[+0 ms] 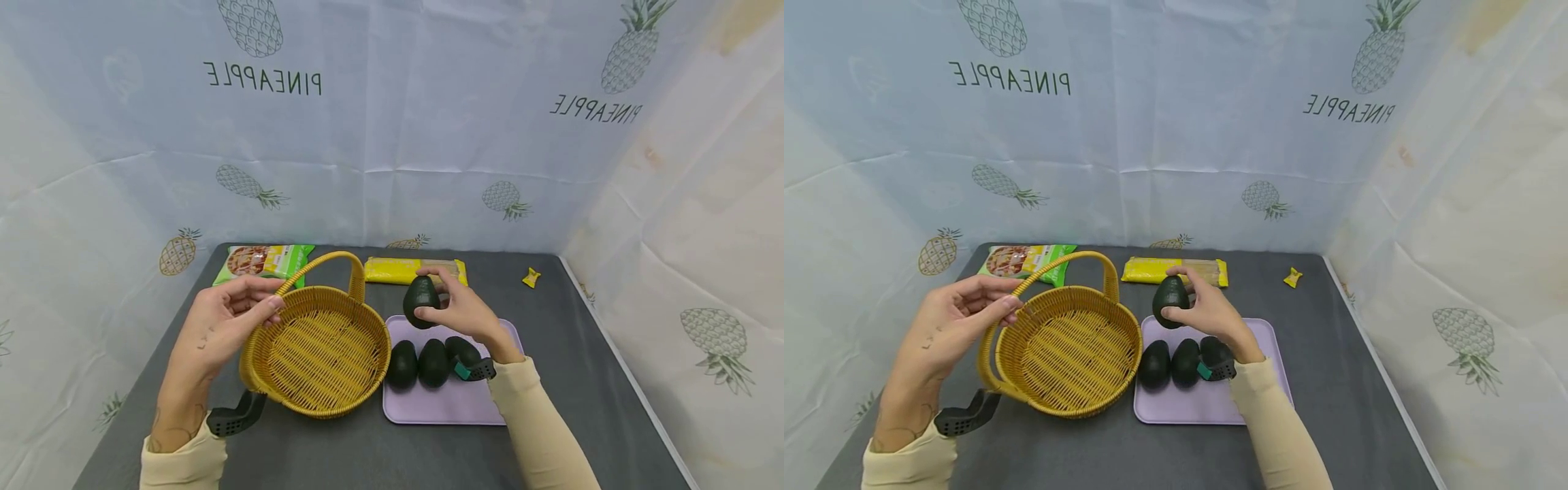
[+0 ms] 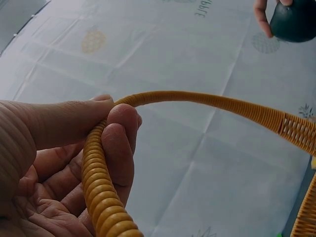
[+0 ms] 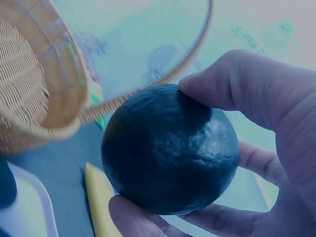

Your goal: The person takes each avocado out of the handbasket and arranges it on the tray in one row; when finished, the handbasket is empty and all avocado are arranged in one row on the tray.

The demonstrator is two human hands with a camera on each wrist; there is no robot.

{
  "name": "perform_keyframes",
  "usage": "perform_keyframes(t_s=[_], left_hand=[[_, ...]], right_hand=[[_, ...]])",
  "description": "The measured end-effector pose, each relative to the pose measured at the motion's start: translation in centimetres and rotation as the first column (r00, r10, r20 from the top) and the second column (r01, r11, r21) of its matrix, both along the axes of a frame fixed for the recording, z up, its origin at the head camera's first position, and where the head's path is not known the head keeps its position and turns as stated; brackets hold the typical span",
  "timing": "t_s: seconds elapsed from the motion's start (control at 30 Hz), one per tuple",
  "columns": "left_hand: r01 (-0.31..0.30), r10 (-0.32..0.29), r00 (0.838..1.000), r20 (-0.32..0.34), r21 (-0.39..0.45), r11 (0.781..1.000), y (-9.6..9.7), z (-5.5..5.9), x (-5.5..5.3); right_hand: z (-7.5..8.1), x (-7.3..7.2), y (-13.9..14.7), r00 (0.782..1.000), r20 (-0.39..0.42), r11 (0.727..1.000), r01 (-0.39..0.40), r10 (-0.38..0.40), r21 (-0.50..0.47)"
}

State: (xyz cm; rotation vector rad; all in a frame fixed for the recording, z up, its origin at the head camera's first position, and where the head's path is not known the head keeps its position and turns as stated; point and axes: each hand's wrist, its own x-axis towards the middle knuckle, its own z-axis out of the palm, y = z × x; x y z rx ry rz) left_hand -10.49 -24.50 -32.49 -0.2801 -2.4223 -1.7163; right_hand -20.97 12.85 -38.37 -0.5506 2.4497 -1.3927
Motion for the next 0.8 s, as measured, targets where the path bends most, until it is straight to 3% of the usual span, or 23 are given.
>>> perform_keyframes(t_s=[0.27,0.5,0.8], left_hand=[[0.003,-0.003,1.0,-0.006,0.002,1.0,-0.1,0.0,0.0],[0.007,-0.007,1.0,-0.019,0.007,1.0,0.0,0.0,0.0],[0.01,-0.01,0.999,-0.031,-0.003,1.0,0.0,0.0,-0.1]], right_hand=[[-0.2,-0.2,4.1,0.998,0.018,0.998,0.058,-0.058,0.006],[-0.8,-0.1,7.8,0.993,0.029,0.99,0.115,-0.118,0.085],[-3.1,0.8,11.1,0.986,0.058,0.975,0.145,-0.156,0.166]])
